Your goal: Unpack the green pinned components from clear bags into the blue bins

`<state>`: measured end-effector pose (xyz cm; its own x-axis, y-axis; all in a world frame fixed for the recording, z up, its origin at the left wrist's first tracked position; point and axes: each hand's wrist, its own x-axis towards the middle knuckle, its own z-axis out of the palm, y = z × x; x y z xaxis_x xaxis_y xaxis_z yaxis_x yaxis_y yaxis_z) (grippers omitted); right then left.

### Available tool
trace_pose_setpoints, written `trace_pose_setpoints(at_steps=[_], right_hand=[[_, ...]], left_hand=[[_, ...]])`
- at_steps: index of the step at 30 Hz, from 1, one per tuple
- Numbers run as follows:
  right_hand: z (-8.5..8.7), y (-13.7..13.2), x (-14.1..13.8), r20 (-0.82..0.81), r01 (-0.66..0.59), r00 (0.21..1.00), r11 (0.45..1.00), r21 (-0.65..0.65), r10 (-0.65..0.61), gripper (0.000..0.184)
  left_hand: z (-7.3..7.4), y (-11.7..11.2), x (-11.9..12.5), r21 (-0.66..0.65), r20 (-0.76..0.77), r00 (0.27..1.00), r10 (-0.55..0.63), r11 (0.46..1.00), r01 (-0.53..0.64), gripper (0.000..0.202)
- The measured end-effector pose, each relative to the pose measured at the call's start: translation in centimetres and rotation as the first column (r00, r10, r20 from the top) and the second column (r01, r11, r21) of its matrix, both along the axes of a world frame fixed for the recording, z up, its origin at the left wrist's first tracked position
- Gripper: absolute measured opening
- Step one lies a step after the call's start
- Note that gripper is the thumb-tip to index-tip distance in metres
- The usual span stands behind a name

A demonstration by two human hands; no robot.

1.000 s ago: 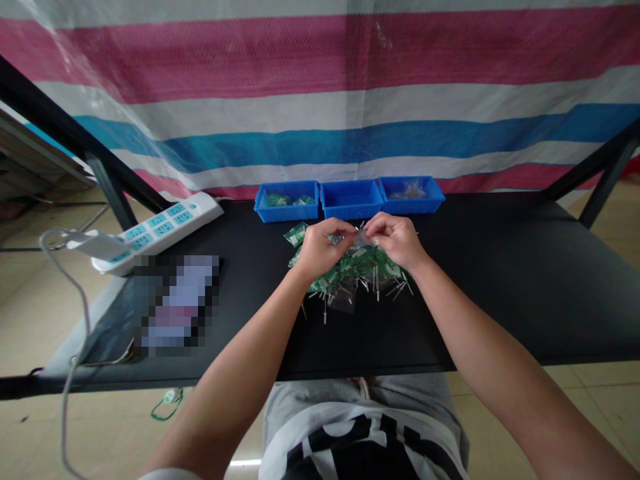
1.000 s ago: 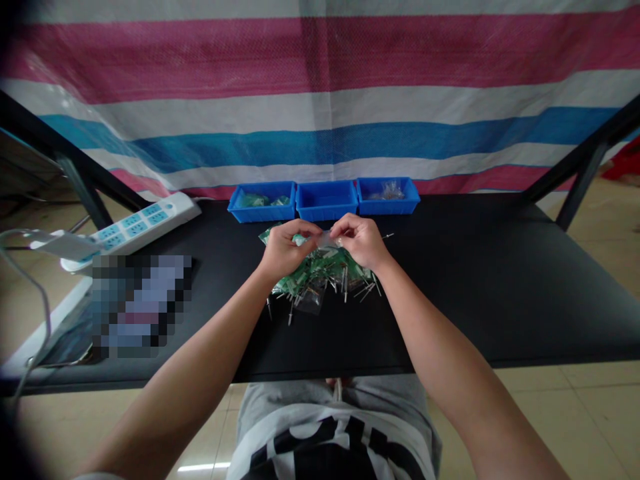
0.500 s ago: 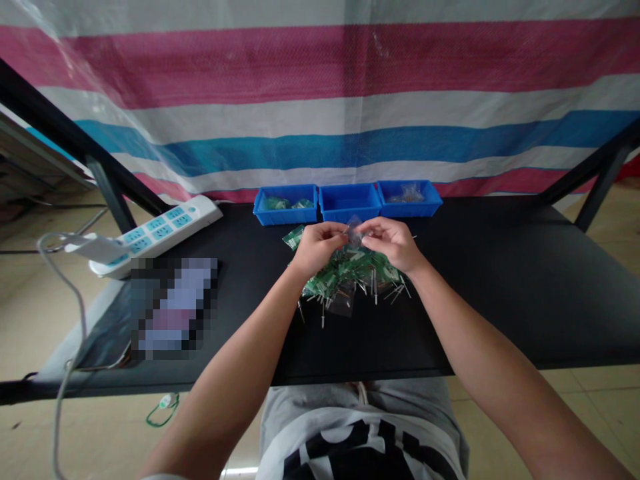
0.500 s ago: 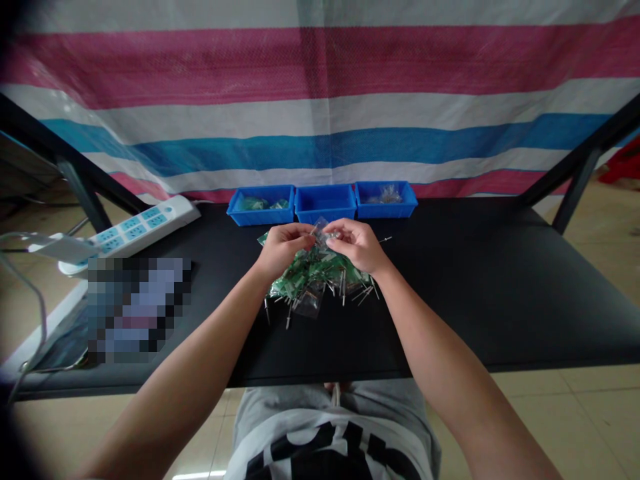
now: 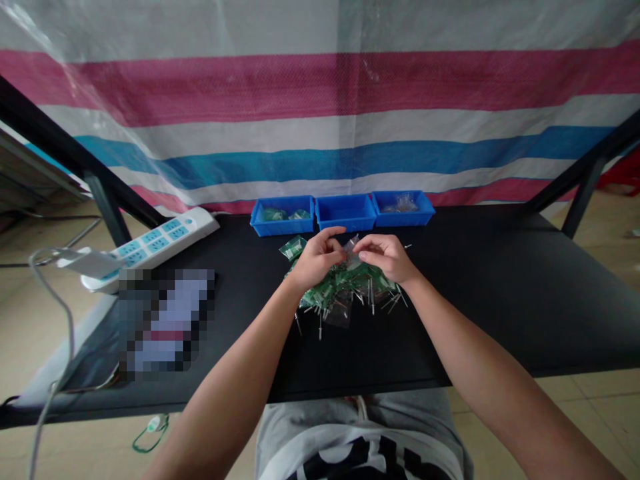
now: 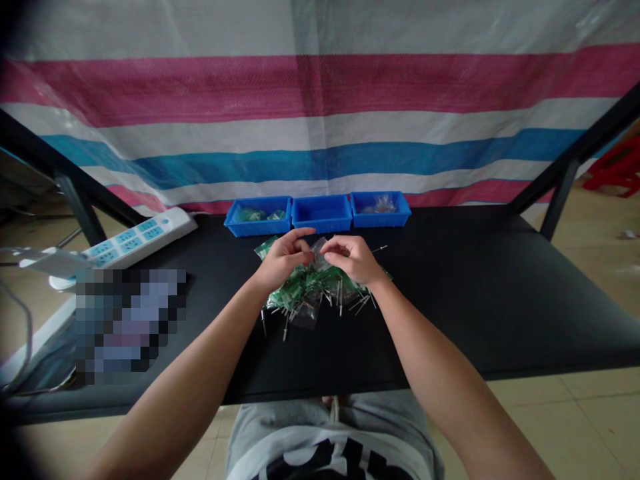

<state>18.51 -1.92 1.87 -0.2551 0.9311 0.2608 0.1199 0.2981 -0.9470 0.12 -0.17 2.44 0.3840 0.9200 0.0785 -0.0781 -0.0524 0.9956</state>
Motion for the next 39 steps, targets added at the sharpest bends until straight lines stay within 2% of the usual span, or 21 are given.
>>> trace_pose_setpoints(at_steps=[5,9,13,18,22,24,27,29,32,35,39], right_hand=[[0.1,-0.1,-0.1,-0.016,0.026,1.0,1.0,0.014,-0.026,0.012],[0.4,-0.2,-0.1,-0.024,0.046,0.999,0.999,0.018,-0.046,0.014],[0.3,0.3,0.3,-0.025,0.2,0.98,0.979,0.05,-0.199,0.018],[-0.4,2.1,1.8,-0.108,0.441,0.893,0.898,0.004,-0.438,0.018],[-1.1,3.6,3.4,-0.2,0.616,0.765,0.786,-0.049,-0.612,0.019],[-1.4,4.0,4.1,-0.248,0.6,0.764,0.797,-0.067,-0.596,0.035],[-1.9,4.3,4.8,-0.248,0.505,0.823,0.858,-0.093,-0.511,0.064],[-2.2,4.4,5.1,-0.217,0.502,0.831,0.859,-0.103,-0.512,0.065],[-2.5,4.5,5.3,-0.145,0.595,0.788,0.801,-0.074,-0.599,0.05],[-2.7,4.5,5.4,-0.061,0.651,0.757,0.759,-0.003,-0.65,0.037],[-2.5,4.1,5.3,0.034,0.638,0.765,0.765,0.092,-0.643,0.029]], left_hand=[[0.2,-0.3,0.2,-0.007,0.031,0.999,-0.012,1.0,0.012,0.059],[-0.2,-0.1,0.4,0.003,0.031,0.999,0.013,1.0,-0.013,0.055],[-0.8,0.5,0.5,0.023,0.017,0.992,0.127,0.992,-0.128,0.046],[-1.0,1.2,0.0,0.088,0.013,0.954,0.299,0.95,-0.299,0.03],[-1.0,1.4,-0.3,0.123,0.021,0.944,0.33,0.936,-0.33,0.023],[-1.0,1.4,-0.2,0.126,0.012,0.945,0.326,0.937,-0.325,0.022],[-1.2,1.5,-0.2,0.132,-0.012,0.949,0.314,0.942,-0.309,0.022],[-1.3,1.5,-0.2,0.137,-0.029,0.95,0.31,0.943,-0.304,0.022],[-1.5,1.5,-0.4,0.179,-0.089,0.939,0.333,0.932,-0.314,0.023],[-1.4,1.3,-0.8,0.324,-0.268,0.878,0.396,0.895,-0.305,0.024],[-1.3,1.0,-1.2,0.554,-0.54,0.695,0.475,0.822,-0.131,0.024]])
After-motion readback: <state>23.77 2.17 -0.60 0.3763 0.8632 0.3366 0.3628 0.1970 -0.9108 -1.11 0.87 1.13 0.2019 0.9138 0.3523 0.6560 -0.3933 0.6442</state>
